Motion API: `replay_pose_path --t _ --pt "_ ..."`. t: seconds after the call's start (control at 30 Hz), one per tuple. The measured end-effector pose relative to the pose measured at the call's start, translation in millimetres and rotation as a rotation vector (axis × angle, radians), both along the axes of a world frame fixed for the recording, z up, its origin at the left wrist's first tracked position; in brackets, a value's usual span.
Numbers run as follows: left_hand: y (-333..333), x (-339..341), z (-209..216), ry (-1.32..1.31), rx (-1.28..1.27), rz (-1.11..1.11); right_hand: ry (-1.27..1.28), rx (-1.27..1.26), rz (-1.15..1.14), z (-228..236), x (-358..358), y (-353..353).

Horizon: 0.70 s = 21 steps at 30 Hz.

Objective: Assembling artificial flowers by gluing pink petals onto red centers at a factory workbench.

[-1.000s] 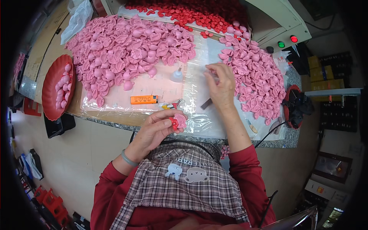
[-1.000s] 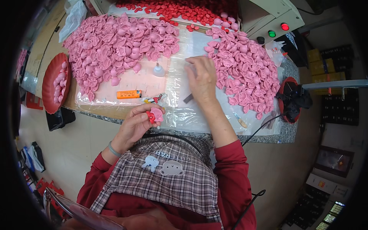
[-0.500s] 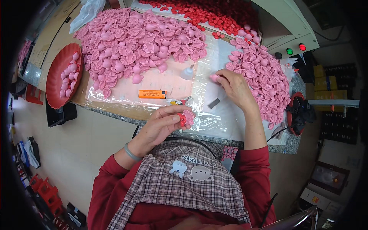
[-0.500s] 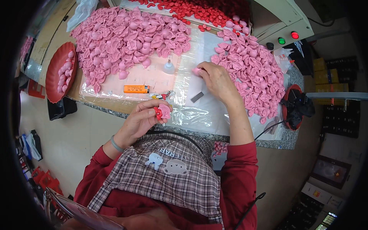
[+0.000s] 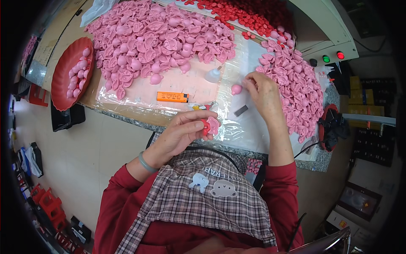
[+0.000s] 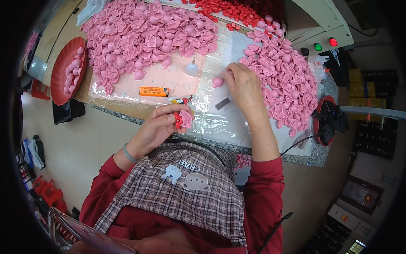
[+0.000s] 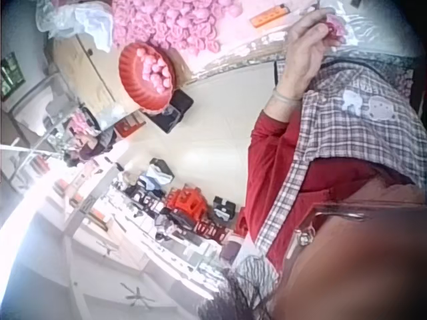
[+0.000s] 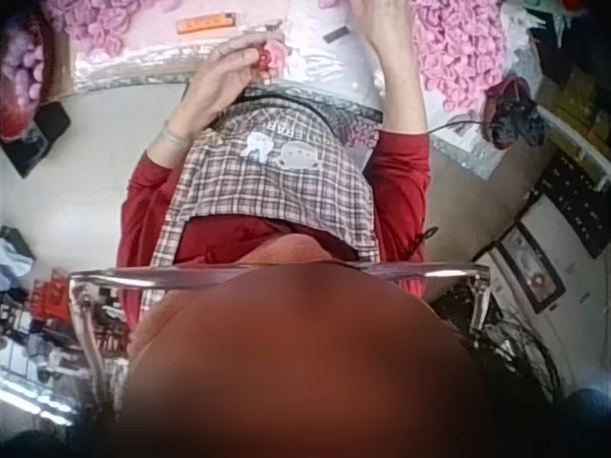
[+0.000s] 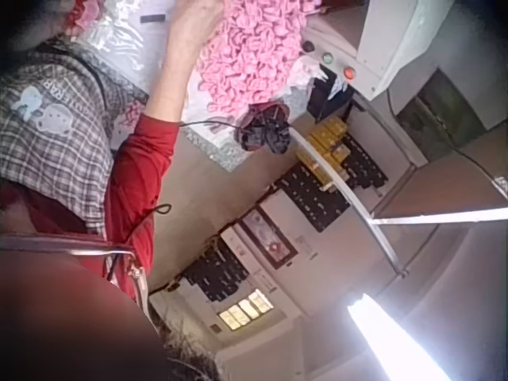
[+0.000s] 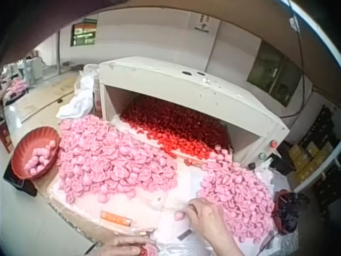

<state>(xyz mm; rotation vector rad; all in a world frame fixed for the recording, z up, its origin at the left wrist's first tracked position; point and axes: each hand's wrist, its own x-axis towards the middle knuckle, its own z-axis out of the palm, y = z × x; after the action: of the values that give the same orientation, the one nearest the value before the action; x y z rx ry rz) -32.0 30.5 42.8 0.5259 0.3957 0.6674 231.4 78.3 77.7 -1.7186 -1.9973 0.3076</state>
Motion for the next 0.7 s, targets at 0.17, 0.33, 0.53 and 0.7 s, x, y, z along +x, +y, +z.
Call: replay_pose_path --t 0.17,0.33,0.53,0.7 --pt "0.2 -0.8 -2.9 -0.001 0.004 -0.002 -0.182 -0.031 -0.095 -16.4 -27.4 -16.8" --pt "-0.5 -1.1 -2.6 -0.025 0.001 0.026 0.041 0.016 -0.030 -20.3 -26.1 -17.5" --pt "1.2 -0.6 2.8 -0.034 0.014 0.042 0.738 -0.183 0.031 2.0 -32.0 -47.5" --pt "-1.5 3.5 -0.1 0.043 0.110 0.050 0.590 -0.034 0.257 16.8 -43.8 -73.3"
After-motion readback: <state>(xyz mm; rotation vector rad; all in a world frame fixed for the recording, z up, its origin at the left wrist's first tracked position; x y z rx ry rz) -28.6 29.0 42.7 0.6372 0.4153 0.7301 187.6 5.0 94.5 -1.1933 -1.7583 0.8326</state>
